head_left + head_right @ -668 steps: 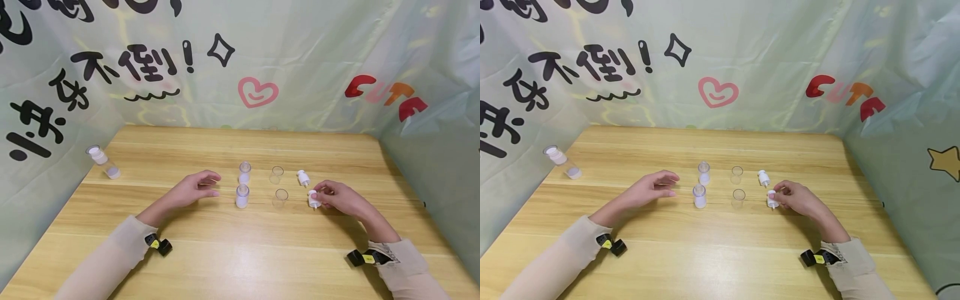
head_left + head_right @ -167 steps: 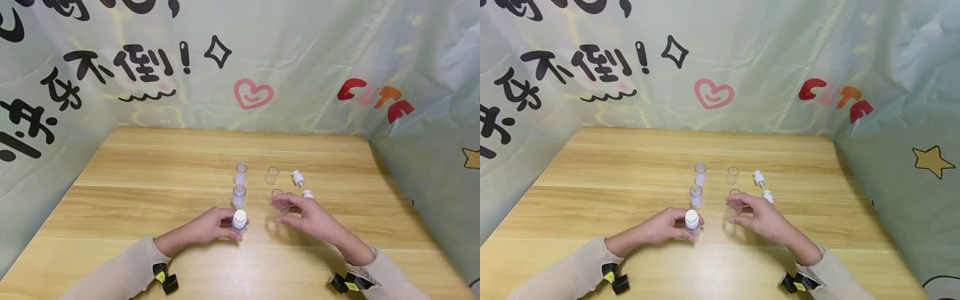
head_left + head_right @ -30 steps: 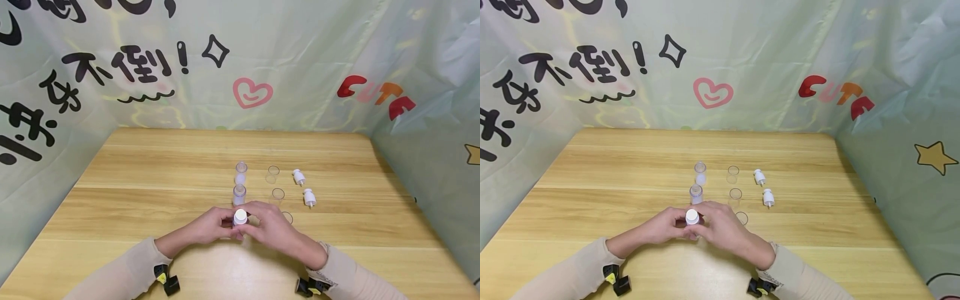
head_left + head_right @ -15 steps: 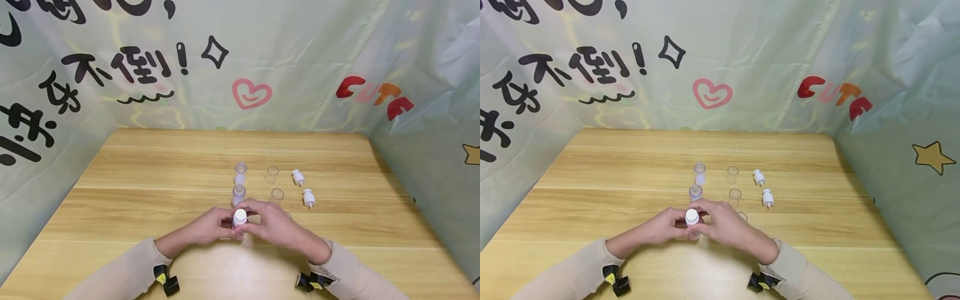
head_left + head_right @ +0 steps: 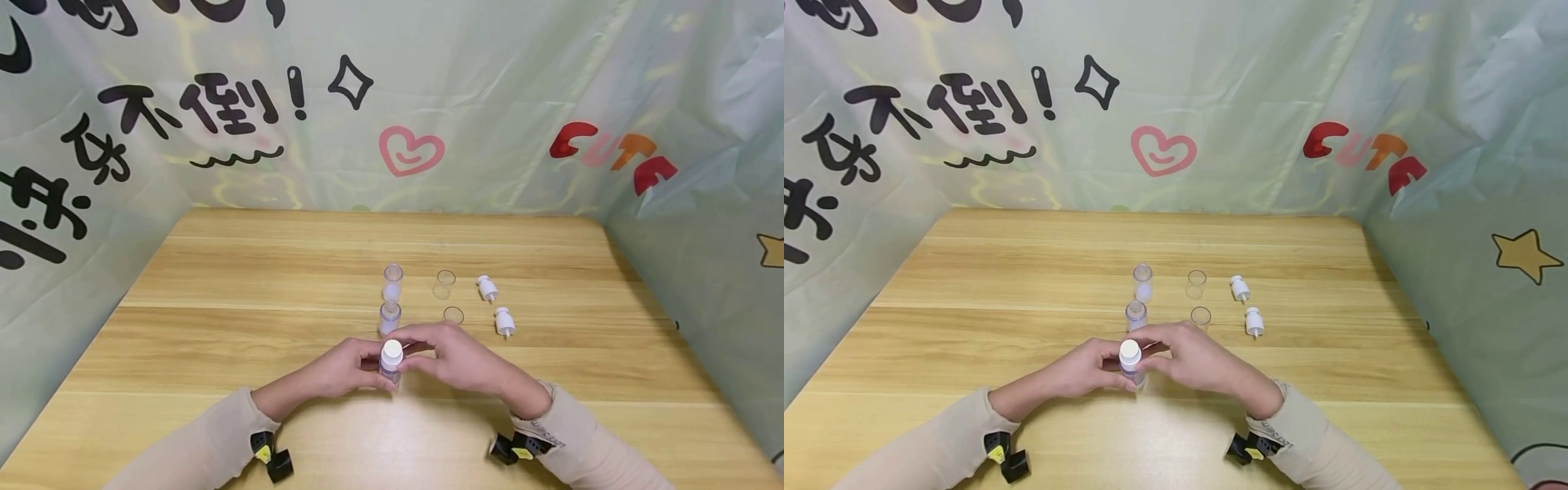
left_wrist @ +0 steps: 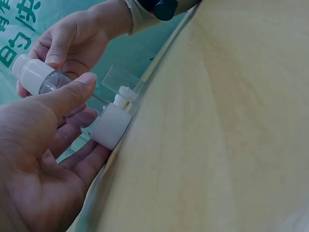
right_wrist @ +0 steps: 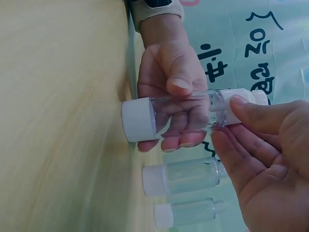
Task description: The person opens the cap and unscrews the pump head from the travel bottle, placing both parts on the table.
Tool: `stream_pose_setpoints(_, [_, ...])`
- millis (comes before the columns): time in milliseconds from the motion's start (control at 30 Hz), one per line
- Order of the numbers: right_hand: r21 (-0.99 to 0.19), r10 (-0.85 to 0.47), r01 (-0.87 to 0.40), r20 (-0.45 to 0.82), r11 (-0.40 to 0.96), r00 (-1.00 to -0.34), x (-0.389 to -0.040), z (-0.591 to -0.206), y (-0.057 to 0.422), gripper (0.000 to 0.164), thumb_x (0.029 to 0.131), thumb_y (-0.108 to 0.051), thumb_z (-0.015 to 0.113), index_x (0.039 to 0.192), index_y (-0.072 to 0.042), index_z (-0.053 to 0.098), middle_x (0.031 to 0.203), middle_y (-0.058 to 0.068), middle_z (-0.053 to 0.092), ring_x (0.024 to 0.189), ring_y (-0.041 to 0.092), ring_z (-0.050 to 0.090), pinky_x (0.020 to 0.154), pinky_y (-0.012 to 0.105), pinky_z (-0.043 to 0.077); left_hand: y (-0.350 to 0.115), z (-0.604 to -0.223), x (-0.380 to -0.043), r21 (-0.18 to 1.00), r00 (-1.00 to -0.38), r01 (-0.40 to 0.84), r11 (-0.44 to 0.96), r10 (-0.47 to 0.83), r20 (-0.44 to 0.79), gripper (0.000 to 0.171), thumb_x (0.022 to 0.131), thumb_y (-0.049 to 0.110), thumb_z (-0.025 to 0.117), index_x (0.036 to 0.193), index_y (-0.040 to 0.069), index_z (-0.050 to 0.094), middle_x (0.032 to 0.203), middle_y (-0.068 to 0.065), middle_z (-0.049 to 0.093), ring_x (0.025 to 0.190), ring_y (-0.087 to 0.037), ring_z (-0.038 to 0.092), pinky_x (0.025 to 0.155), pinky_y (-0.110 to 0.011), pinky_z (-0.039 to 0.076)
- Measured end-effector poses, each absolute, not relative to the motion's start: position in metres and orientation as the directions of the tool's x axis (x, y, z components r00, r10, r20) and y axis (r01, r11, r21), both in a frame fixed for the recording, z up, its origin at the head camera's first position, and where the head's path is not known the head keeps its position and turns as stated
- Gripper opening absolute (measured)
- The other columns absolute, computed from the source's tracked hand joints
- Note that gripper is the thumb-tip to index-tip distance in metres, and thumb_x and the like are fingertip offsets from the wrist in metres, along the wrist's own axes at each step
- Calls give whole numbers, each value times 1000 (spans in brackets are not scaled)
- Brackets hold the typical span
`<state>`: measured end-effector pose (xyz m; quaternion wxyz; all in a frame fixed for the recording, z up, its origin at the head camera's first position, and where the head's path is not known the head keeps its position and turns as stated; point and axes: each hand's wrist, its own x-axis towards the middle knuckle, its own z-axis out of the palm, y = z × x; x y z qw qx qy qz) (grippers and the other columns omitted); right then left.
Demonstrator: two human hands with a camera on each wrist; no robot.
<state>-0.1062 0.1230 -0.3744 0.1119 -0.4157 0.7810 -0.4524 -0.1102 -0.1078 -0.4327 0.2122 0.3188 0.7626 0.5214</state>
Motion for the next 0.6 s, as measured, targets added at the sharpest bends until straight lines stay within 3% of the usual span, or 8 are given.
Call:
stream_pose_setpoints(233, [-789,-714,-548,211,279,-667,-103,-368,124,50,85,-22,76,131,-10,60,128,7,63,110,15,63,96,30,51,-107,-433,-110,931,-699,273,244,715,17,28,84,19,79,110,13,69,105,4,71,98,-9,66,90,-26,53])
stream_pose_setpoints(367, [-716,-686,-623,282,315,-671,-101,-368,124,55,84,-27,77,133,-11,58,128,7,63,111,21,63,96,30,51,-107,-433,-110,930,-701,273,245,712,18,27,84,18,79,108,13,70,104,5,70,98,-9,66,90,-26,53])
stream_pose_setpoints(600, [-627,-634,-705,406,330,-658,-96,-372,118,60,78,-23,83,130,-7,58,127,3,63,107,26,65,93,31,53,-107,-432,-109,933,-705,268,238,709,21,25,83,17,79,106,12,69,102,4,70,96,-9,66,89,-27,54])
